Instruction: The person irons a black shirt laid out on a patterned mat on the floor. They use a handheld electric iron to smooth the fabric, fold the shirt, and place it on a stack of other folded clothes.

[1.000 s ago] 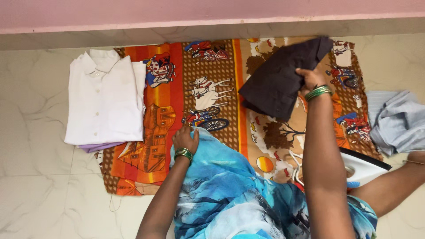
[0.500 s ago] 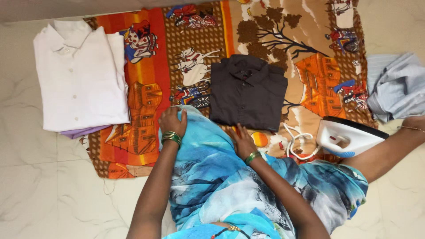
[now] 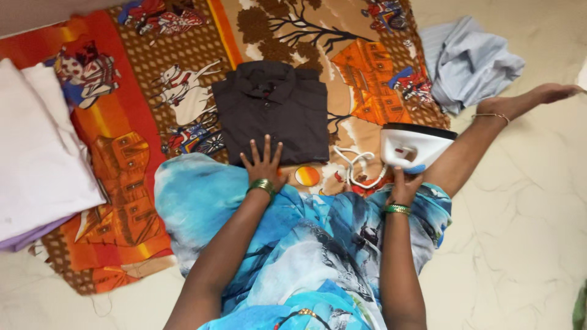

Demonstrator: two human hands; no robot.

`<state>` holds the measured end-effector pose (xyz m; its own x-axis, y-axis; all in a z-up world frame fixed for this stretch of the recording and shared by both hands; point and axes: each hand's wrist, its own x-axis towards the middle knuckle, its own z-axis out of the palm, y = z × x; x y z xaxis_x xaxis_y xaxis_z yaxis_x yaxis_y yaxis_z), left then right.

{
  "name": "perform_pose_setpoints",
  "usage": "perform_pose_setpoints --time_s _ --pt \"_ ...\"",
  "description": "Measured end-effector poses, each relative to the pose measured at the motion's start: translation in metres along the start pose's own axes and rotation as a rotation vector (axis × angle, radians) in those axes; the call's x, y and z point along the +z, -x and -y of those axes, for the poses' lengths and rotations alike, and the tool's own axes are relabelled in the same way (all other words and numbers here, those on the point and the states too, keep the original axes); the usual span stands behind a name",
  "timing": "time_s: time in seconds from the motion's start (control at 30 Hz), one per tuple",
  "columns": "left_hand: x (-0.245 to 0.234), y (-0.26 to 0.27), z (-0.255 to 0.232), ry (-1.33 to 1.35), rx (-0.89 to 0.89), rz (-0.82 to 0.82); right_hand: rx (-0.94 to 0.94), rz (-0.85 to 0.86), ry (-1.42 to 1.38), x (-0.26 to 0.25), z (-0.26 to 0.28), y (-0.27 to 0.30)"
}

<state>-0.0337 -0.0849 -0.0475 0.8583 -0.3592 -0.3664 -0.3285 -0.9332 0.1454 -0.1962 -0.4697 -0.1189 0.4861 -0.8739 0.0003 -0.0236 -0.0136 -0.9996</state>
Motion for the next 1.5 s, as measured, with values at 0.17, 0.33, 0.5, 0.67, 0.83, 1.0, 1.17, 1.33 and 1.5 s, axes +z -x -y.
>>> perform_pose_setpoints --time_s 0.17,0.33,0.5,0.67,0.83,1.0,1.17,1.33,1.5 --pt "0.011 -0.023 -0.002 -0.074 -0.112 0.249 -0.414 -0.007 0.279 0.032 0.014 -0.040" --pt "0.014 -0.009 -0.006 -0.018 -0.130 0.197 -0.444 0.155 0.477 0.067 0.101 -0.047" --pt "0.019 -0.001 0.005 -0.137 -0.310 0.193 -0.585 0.616 0.540 0.138 0.200 0.031" --pt "0.037 0.004 0.017 -0.275 -0.346 0.145 -0.214 0.962 0.441 0.241 0.213 0.091" --pt "0.007 0.019 0.029 -0.214 -0.278 0.285 -0.253 1.083 0.618 0.308 0.163 0.147" --pt "0.006 0.013 0.026 -0.253 -0.227 0.335 -0.549 1.179 0.713 0.290 0.139 0.166" --pt "0.036 -0.018 0.024 -0.212 -0.272 0.413 -0.626 1.114 0.984 0.293 0.144 0.180" --pt "0.054 -0.030 0.023 -0.230 -0.276 0.491 -0.579 1.113 1.006 0.371 0.139 0.166" --pt "0.047 -0.028 0.027 -0.213 -0.322 0.450 -0.668 1.129 0.963 0.421 0.141 0.167"
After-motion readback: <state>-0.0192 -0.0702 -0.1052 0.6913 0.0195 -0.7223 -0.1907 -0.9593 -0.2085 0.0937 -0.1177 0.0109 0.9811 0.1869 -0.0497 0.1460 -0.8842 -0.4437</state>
